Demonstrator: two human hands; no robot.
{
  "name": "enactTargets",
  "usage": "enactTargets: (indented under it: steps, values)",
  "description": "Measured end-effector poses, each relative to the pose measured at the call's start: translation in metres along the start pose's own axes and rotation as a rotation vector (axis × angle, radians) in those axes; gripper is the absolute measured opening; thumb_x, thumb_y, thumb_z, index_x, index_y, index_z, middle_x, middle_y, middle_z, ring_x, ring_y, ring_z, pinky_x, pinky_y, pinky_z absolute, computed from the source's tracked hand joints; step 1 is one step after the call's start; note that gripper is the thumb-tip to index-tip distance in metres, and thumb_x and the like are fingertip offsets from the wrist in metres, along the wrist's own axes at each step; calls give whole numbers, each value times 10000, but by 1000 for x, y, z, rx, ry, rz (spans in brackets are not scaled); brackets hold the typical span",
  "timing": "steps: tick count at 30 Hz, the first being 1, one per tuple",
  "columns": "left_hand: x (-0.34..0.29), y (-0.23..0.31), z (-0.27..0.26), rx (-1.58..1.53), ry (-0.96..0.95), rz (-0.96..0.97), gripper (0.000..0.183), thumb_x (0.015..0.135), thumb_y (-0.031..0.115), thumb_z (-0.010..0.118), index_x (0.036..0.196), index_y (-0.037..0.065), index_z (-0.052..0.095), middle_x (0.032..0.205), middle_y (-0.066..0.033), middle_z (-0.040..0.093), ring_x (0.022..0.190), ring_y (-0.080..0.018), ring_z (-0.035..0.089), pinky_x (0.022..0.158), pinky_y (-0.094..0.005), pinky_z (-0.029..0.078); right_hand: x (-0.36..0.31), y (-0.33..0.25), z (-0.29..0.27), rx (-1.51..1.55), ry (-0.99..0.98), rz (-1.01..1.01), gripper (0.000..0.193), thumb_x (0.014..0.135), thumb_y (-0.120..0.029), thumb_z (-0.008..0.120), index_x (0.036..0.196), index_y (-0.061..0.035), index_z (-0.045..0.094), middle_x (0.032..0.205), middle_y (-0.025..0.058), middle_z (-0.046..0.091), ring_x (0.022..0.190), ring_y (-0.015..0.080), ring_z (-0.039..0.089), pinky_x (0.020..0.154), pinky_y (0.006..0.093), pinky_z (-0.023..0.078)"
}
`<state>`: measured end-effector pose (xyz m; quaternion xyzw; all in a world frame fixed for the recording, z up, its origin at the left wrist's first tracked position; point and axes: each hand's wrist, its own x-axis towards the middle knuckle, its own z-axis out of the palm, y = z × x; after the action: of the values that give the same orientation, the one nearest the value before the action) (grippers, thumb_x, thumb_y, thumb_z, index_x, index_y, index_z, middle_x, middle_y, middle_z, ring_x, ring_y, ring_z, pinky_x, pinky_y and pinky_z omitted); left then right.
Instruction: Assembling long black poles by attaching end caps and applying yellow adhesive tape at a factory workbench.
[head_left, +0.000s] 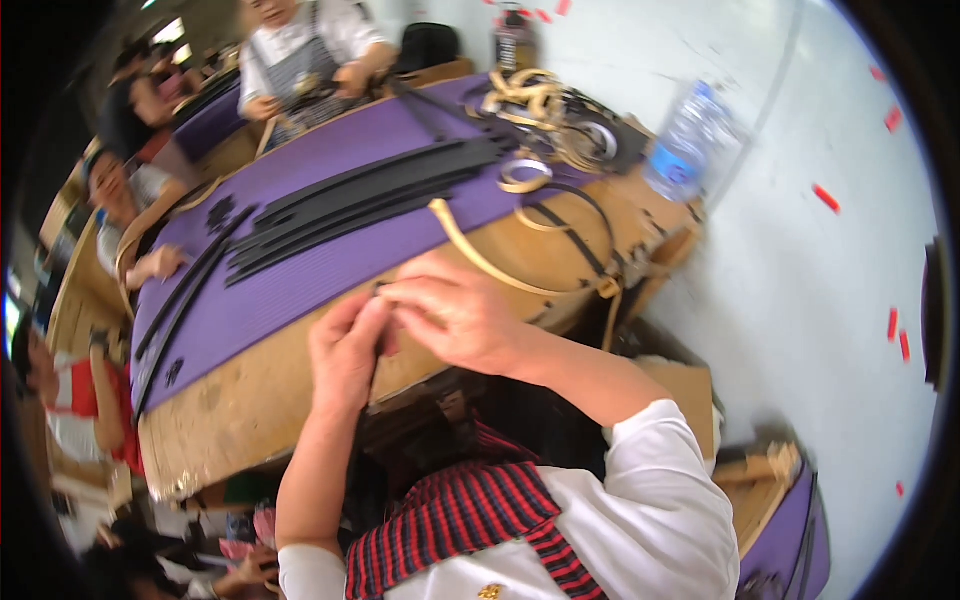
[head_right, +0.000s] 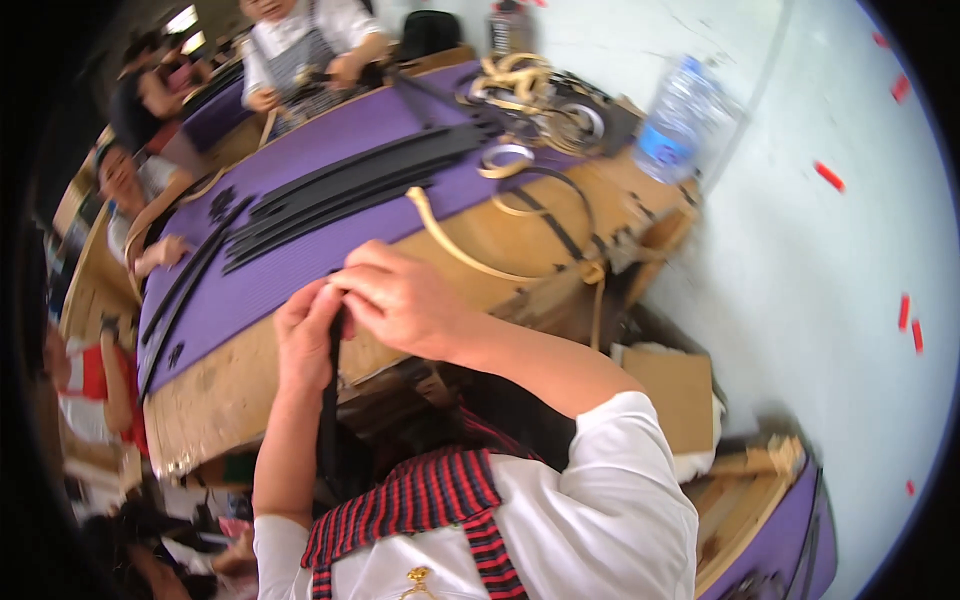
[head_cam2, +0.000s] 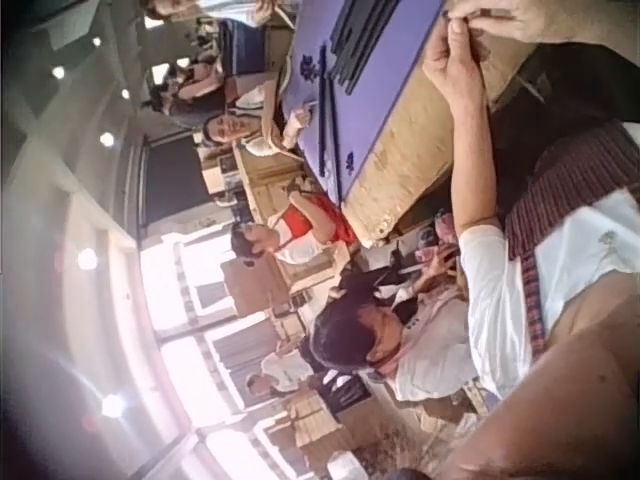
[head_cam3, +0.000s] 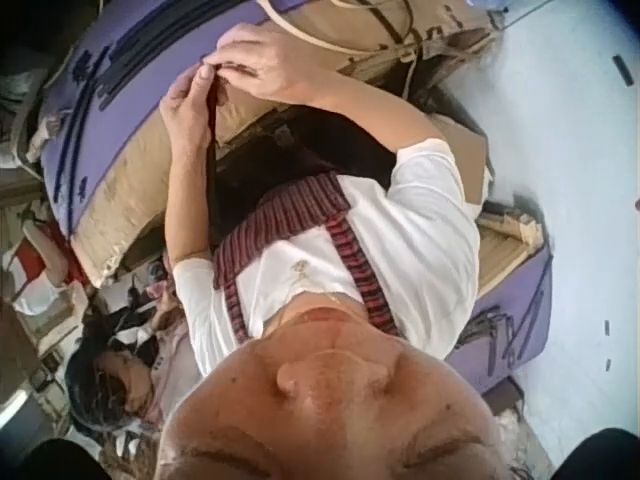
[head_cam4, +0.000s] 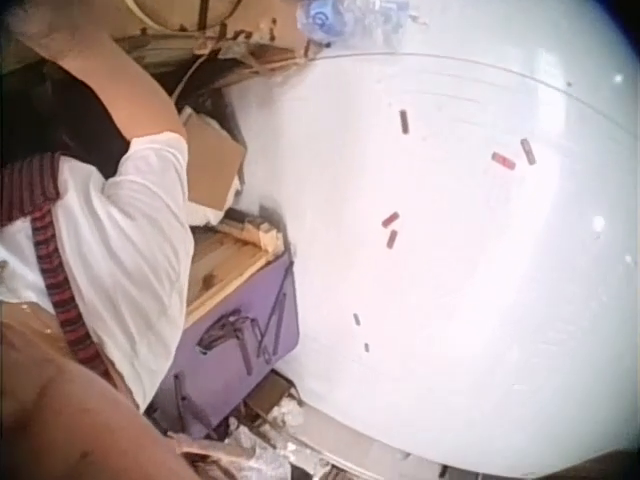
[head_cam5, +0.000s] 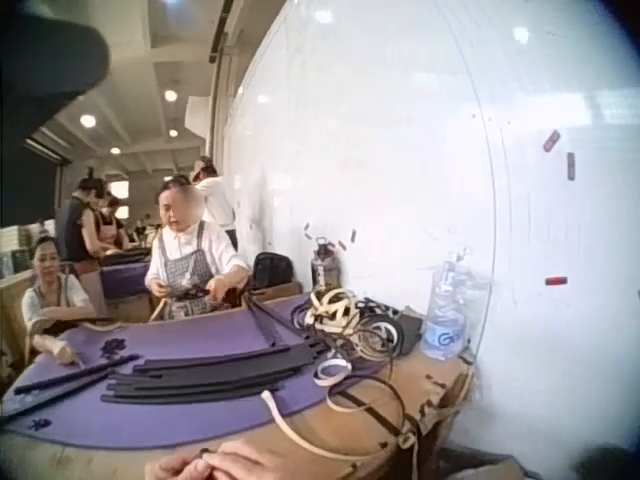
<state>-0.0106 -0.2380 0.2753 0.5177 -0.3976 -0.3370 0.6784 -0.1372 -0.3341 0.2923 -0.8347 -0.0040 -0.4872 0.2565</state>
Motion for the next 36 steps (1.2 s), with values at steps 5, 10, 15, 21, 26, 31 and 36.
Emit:
enactTargets:
  steps: [5, 10, 15, 21, 26, 31, 36]
  values:
    - [0, 10, -1, -8, 52, 34, 216, 838, 188, 571, 903, -17, 596, 682, -75, 586, 510, -116, 493, 466, -226, 389, -31, -18, -47, 92, 111, 193, 235, 725, 2, 616, 957, -38, 603, 852, 85, 579, 691, 151, 575, 592, 254, 466]
    - [-8, 26, -9, -30, 86, 105, 252, 846, 224, 555, 894, -23, 579, 663, -76, 561, 487, -119, 466, 453, -225, 370, -96, 32, -128, 33, 628, 530, 102, 809, -46, 563, 901, -13, 594, 792, 29, 598, 655, 84, 556, 596, 210, 458]
    - [-15, 32, -18, -11, 53, 177, 306, 854, 266, 541, 941, -27, 558, 649, -68, 530, 474, -119, 439, 433, -211, 341, -165, 114, -168, -42, 759, 969, 180, 828, -182, 582, 914, -24, 574, 767, 29, 586, 691, 85, 544, 628, 223, 447]
    - [-29, 41, -29, -16, 69, 210, 300, 864, 260, 524, 963, -23, 544, 637, -70, 501, 468, -114, 425, 416, -200, 328, -173, 131, -164, 295, 613, 1161, 321, 835, -336, 566, 907, -23, 559, 756, 38, 583, 714, 125, 559, 673, 269, 442]
    - [-35, 32, -26, 20, 126, 147, 300, 823, 251, 585, 918, -34, 577, 641, -105, 546, 466, -145, 454, 424, -230, 357, -171, 125, -178, 400, 760, 1183, 220, 787, -199, 639, 899, -29, 555, 754, 44, 581, 653, 134, 573, 589, 253, 470]
    - [-32, 7, -22, 32, 69, 67, 288, 822, 247, 588, 917, -25, 579, 669, -87, 563, 486, -133, 468, 446, -230, 372, -158, 124, -191, 505, 503, 1280, 191, 778, -146, 632, 900, -26, 546, 694, 41, 558, 616, 136, 568, 556, 254, 472]
    - [-32, -5, -16, 68, 39, 24, 296, 828, 257, 580, 914, -26, 579, 669, -82, 560, 498, -130, 472, 465, -230, 378, -154, 128, -204, 625, 226, 1413, 132, 786, -125, 609, 857, -25, 561, 656, 37, 559, 590, 135, 561, 537, 249, 467]
